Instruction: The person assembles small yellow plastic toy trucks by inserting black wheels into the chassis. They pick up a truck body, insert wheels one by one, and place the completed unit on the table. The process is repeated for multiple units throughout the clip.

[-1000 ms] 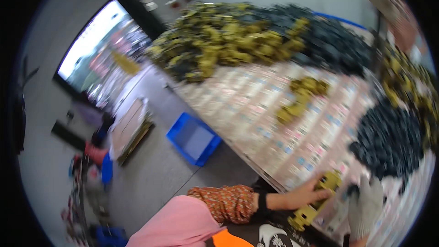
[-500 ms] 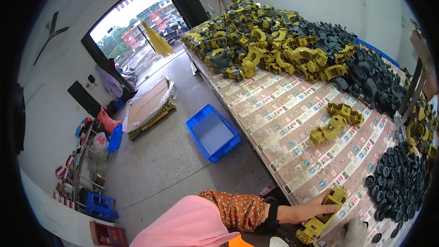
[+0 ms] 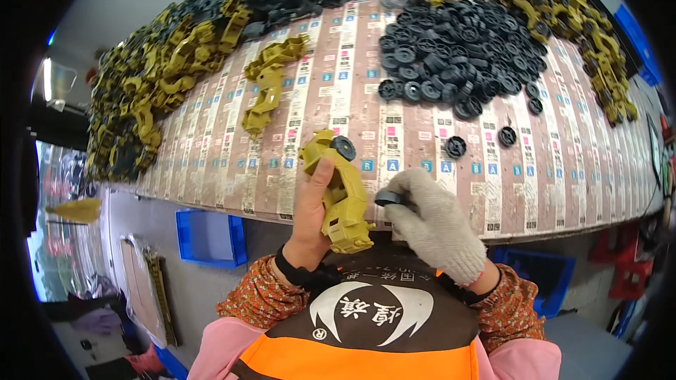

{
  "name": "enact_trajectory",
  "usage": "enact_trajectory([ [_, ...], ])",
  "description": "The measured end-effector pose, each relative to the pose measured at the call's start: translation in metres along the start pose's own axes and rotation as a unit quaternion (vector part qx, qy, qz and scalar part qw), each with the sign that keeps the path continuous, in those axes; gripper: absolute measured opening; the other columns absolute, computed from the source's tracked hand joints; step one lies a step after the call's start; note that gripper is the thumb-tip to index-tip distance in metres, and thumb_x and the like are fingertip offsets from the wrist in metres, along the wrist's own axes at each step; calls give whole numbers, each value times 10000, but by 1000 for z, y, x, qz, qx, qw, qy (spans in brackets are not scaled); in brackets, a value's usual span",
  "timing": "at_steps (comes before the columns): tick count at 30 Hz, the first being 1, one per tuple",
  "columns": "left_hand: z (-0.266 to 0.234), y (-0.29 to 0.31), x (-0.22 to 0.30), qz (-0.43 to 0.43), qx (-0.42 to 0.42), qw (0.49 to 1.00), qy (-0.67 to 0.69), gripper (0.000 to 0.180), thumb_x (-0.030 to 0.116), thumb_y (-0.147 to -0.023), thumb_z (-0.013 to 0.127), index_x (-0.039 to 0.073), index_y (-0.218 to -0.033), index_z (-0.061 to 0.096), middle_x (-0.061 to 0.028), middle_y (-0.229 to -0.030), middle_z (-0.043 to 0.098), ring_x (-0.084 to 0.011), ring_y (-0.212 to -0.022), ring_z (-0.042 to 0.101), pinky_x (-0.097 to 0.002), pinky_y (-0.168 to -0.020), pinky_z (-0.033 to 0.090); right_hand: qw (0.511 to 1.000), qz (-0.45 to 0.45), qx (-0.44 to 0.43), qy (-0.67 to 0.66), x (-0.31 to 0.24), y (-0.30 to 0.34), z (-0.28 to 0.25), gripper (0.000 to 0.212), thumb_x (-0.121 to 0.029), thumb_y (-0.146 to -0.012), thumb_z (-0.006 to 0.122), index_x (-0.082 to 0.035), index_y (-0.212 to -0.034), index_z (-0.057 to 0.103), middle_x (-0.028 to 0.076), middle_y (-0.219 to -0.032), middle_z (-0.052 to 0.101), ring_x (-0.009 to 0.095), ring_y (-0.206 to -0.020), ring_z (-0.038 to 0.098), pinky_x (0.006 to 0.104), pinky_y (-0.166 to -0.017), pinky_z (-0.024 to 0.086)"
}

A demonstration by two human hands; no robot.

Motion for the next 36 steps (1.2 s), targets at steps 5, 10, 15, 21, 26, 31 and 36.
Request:
enact_trajectory([
  [5,-2,2,-2,11,-14,999,-34,360,318,-1069,692,105,-1297,511,-44,-1002,679,-155,-812,727,-326,-674,642,999,-20,19,-23,-5,6,11,220,-25,-978,682,10,-1186,618,137,-992,726,194,-869,730,343,-791,587],
  [10,-12,-2,-1,94,37,992,-82,341,353,-1072,683,77,-1245,580,-49,-996,697,-154,-823,726,-334,-691,645,991,-92,16,93,-15,16,9,279,-26,-972,689,-12,-1244,631,167,-1013,714,255,-893,745,365,-796,583],
  [15,-11,-2,1,113,25,989,-95,378,254,-1067,704,105,-1341,489,-30,-1112,655,-122,-913,693,-313,-796,622,985,-119,17,125,-20,20,14,306,-27,-969,674,-34,-1271,625,213,-1031,716,394,-924,743,419,-798,582],
  [21,-9,1,2,157,35,980,-117,512,131,-1035,733,97,-1452,438,-33,-1191,641,-121,-990,682,-303,-851,608,981,-122,2,152,-17,27,17,364,-5,-957,615,-31,-1318,587,259,-1012,725,484,-912,724,490,-772,578],
  [26,-4,7,-3,227,2,965,-131,727,38,-980,773,87,-1558,335,-74,-1352,589,-162,-1164,650,-339,-998,568,983,-83,-17,162,-6,31,22,449,4,-881,579,-24,-1328,557,290,-901,707,522,-832,705,561,-748,558],
  [31,28,18,-2,314,-97,924,-195,830,49,-923,835,56,-1560,304,-93,-1420,549,-199,-1263,608,-368,-1061,531,988,-55,-36,139,-4,27,20,439,12,-837,552,-28,-1274,565,294,-860,699,525,-831,697,581,-745,550],
  [36,22,-1,-7,169,-107,957,-209,829,51,-933,820,89,-1569,289,-129,-1409,550,-219,-1259,623,-362,-1039,538,967,-63,-58,239,-9,18,1,426,-46,-858,612,-30,-1283,602,282,-907,715,503,-861,716,531,-784,582],
])
Point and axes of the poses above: each hand's wrist, its own y-axis away from the middle knuckle, its own z-axis out of the palm, x = y × z, the point moved 7 cm from there along -y, towards the middle knuckle
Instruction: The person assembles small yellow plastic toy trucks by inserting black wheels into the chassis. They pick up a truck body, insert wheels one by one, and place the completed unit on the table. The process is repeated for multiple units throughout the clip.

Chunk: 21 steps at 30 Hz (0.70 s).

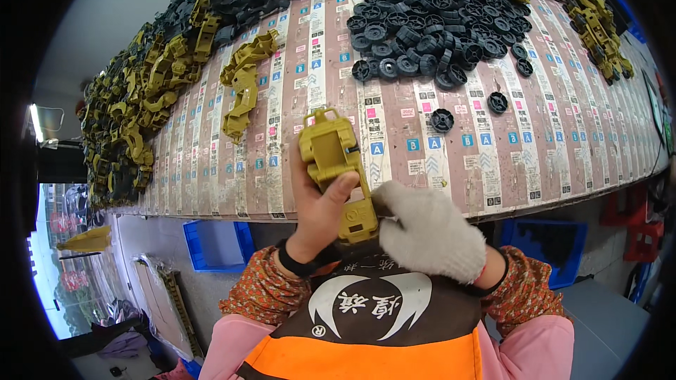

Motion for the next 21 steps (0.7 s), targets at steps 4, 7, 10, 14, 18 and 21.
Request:
enact_trajectory([
  [4,10,-11,3,-135,-175,960,-173,883,39,-915,800,161,-1587,239,-174,-1262,645,-218,-1148,685,-366,-976,555,983,-78,158,-58,-13,-12,-51,481,-90,-883,677,-59,-1359,615,252,-1155,728,418,-1017,739,443,-855,604],
  [7,20,-4,0,-194,-266,916,-227,867,93,-930,801,164,-1587,239,-159,-1179,682,-215,-1139,686,-374,-963,547,983,-129,127,15,-26,-18,-55,480,-55,-891,683,-72,-1368,633,191,-1266,711,309,-1114,723,386,-898,600],
  [10,16,0,-7,-309,-293,896,-127,848,167,-964,774,150,-1604,217,-152,-1183,693,-257,-1128,702,-377,-960,536,994,-30,-8,-106,5,-19,-40,466,-13,-875,683,-31,-1339,641,121,-1219,708,224,-1133,700,361,-924,585],
  [14,-5,2,-3,-381,-211,891,129,860,358,-1001,722,193,-1664,201,-138,-1337,652,-270,-1198,663,-389,-983,533,929,142,16,-340,57,3,-39,365,-77,-897,703,-8,-1253,656,80,-1110,691,157,-1000,687,315,-861,582],
  [18,-18,3,-22,-309,-119,914,233,865,455,-1015,711,213,-1683,218,-90,-1532,525,-244,-1397,529,-431,-1110,483,905,189,75,-374,64,16,-37,305,-106,-931,719,7,-1207,656,76,-1063,689,148,-945,693,300,-834,582],
  [21,-5,-1,-28,-262,-29,943,205,721,285,-1032,725,156,-1622,332,-81,-1463,569,-254,-1341,574,-465,-1125,501,936,131,49,-322,50,15,-24,332,-148,-950,739,4,-1232,654,74,-1028,713,140,-919,700,302,-829,580],
])
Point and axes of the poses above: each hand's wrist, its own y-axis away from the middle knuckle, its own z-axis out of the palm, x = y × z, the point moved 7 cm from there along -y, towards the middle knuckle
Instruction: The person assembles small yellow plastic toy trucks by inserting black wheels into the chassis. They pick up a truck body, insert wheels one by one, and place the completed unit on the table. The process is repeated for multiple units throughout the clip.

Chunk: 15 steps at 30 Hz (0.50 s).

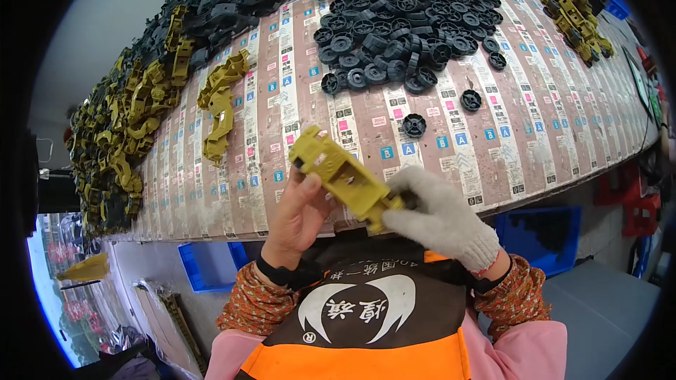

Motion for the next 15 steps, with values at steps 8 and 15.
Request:
enact_trajectory([
  [8,-3,-7,-2,-4,45,997,-64,580,341,-1066,684,95,-1542,462,-67,-1254,661,-194,-1106,692,-379,-957,609,822,-199,196,496,-62,-47,-53,208,-145,-928,723,-14,-1088,705,188,-1014,695,354,-939,700,441,-814,570],
  [15,-1,4,-8,-14,72,995,-64,605,438,-1064,671,93,-1521,475,-47,-1190,662,-159,-1027,699,-335,-872,626,769,-215,175,576,-45,-63,-43,239,-136,-885,724,-15,-1075,646,167,-1015,656,388,-921,674,478,-779,541],
])
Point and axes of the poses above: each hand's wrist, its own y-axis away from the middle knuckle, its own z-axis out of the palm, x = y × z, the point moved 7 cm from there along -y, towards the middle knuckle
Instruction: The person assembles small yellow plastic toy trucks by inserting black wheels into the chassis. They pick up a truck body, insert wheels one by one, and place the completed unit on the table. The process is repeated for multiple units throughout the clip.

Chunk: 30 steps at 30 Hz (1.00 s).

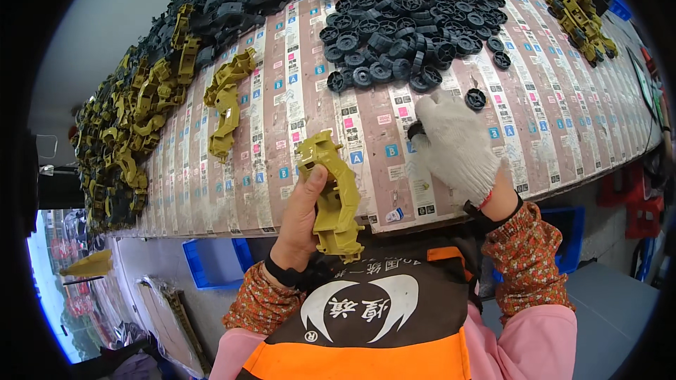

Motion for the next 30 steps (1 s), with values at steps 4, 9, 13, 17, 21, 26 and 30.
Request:
enact_trajectory([
  [4,0,4,-7,-30,-1,1000,4,570,470,-1071,645,108,-1486,496,-49,-1196,659,-160,-1008,705,-330,-856,630,986,44,-49,-156,-9,15,3,225,-120,-912,719,-13,-1086,623,189,-1015,687,388,-884,708,449,-774,562],
  [9,2,4,-13,-37,-36,999,-18,677,442,-1056,681,129,-1558,351,-71,-1294,597,-183,-1107,673,-358,-871,638,877,141,-31,-458,-42,30,13,230,-99,-966,686,-13,-1166,613,220,-984,738,397,-909,747,428,-787,577],
  [13,12,4,-14,-16,-47,997,-52,745,416,-1042,714,125,-1596,308,-76,-1344,577,-182,-1158,640,-356,-949,596,899,132,-5,-418,-46,31,15,284,-67,-977,662,-16,-1254,629,215,-1027,736,373,-960,758,419,-826,584],
  [17,15,2,-9,24,-49,994,-92,786,385,-1045,719,121,-1627,263,-90,-1377,564,-200,-1227,607,-364,-1037,542,898,110,-2,-427,-60,35,2,323,-51,-965,655,-24,-1284,625,220,-1035,733,398,-957,752,433,-817,585],
  [21,9,-2,-10,90,-42,967,-236,797,342,-1062,697,119,-1653,210,-112,-1392,554,-241,-1279,587,-379,-1084,504,899,102,19,-425,-58,44,8,325,-30,-957,632,-29,-1282,628,234,-1016,725,428,-946,742,455,-793,579],
  [26,29,6,-2,153,-97,933,-310,878,221,-1037,712,133,-1678,118,-150,-1443,519,-252,-1315,567,-392,-1137,452,920,90,-13,-380,-60,48,-4,339,-9,-917,616,-18,-1256,631,254,-971,712,450,-923,728,486,-766,566],
  [30,42,5,-3,148,-136,919,-339,931,150,-999,730,116,-1674,89,-169,-1452,504,-265,-1295,583,-403,-1133,457,936,58,5,-347,-55,53,-9,372,15,-885,596,20,-1255,636,226,-957,728,349,-860,754,422,-745,587],
])
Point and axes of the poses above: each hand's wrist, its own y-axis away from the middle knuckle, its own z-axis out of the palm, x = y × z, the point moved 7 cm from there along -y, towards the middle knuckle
